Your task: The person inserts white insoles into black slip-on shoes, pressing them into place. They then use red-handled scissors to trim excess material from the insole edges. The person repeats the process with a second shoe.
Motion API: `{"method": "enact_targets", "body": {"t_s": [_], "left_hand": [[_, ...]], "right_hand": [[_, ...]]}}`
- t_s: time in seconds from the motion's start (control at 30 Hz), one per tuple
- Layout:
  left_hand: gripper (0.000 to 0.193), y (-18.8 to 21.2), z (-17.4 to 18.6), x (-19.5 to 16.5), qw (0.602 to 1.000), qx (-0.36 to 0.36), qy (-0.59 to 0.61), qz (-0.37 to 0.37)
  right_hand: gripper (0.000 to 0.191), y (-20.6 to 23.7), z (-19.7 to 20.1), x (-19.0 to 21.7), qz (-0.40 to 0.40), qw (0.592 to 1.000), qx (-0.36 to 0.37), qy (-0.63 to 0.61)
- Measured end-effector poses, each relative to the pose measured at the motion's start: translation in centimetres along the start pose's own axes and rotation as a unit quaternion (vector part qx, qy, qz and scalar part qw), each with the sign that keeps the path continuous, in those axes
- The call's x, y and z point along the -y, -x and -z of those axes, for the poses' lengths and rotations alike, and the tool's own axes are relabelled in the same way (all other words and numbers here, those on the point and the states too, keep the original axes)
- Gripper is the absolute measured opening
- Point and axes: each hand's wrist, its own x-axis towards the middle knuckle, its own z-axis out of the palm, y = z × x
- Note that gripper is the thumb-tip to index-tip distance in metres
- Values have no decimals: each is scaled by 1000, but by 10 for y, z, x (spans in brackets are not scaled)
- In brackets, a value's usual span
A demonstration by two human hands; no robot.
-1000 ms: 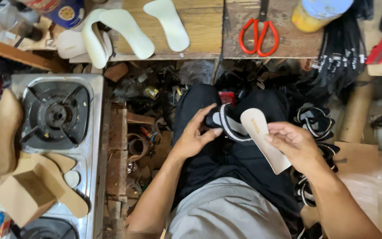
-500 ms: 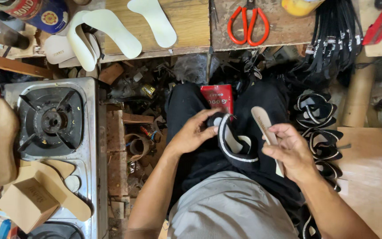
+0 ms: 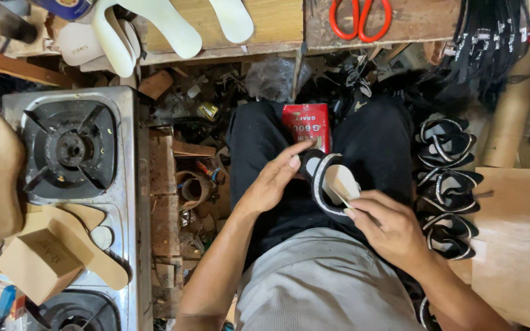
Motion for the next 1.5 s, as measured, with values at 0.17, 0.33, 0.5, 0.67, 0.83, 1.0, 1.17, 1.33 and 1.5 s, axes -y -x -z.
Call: {"method": "enact_targets", "body": {"t_s": [0.17, 0.33, 0.5, 0.67, 0.83, 1.0, 1.17, 1.33, 1.5], "left_hand": [[40, 2, -10, -9, 996, -8, 78, 35], [40, 1, -15, -10, 997, -4, 78, -20], [41, 4, -13, -9, 998, -5, 25, -61], [42, 6, -12, -10, 998, -6, 21, -59], [43, 6, -12, -12, 998, -1, 23, -59], [42, 7, -12, -15, 998, 0, 22, -53], [42, 8, -13, -18, 998, 3, 20, -53], [42, 8, -13, -21, 999, 5, 13, -49], [43, 9, -11, -26, 999, 11, 6, -38]], "right_hand": [[17, -14, -3, 22, 103, 992, -17, 68], [19, -20, -6, 24, 156, 980, -24, 117], [24, -22, -10, 22, 166, 977, -19, 131], [28, -23, -11, 23, 167, 978, -5, 124], [25, -24, -12, 24, 168, 977, -4, 133], [23, -24, -11, 24, 176, 975, 0, 132], [20, -24, -11, 25, 185, 973, -2, 136], [21, -23, -10, 25, 186, 972, 2, 142], [19, -22, -11, 23, 186, 973, 2, 140]]}}
